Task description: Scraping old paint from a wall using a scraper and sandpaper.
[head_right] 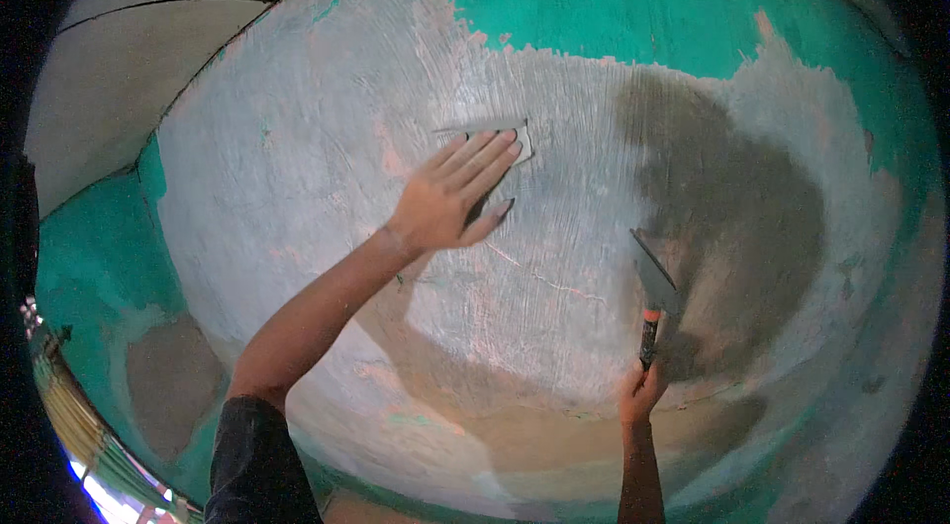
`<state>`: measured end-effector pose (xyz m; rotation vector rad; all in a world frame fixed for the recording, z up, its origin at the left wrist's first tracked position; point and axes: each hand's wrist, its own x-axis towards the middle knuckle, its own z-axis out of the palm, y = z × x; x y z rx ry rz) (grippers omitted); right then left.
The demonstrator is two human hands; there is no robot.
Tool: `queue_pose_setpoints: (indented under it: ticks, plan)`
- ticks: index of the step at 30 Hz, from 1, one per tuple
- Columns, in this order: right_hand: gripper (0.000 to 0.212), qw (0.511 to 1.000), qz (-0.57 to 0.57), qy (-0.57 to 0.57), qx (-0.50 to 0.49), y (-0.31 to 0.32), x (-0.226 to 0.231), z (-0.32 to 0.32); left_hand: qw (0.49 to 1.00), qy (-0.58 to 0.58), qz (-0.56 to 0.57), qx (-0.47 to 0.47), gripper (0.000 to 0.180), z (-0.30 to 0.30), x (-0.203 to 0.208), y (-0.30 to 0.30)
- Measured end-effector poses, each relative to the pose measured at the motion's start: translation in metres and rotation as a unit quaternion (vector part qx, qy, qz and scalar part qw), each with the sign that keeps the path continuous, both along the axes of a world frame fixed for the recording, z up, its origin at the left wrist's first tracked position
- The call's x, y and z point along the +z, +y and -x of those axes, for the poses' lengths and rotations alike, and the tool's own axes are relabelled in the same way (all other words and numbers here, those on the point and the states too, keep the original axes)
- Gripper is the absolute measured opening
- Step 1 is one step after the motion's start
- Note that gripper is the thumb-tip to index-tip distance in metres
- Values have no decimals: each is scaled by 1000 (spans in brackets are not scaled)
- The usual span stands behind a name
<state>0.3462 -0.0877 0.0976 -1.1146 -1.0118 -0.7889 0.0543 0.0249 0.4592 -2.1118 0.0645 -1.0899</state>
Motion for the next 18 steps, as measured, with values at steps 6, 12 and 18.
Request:
queue_pose_setpoints:
  ticks: [6,12,18]
  plan:
    - [27,998,19,51,31,0,4,4,972,-229,49,-8,51,2,38,14]
    - [26,996,35,61,62,-9,5,4,989,-131,47,-39,48,17,46,27]
    - [27,999,33,16,9,-12,9,5,997,-73,-8,-2,53,24,39,18]
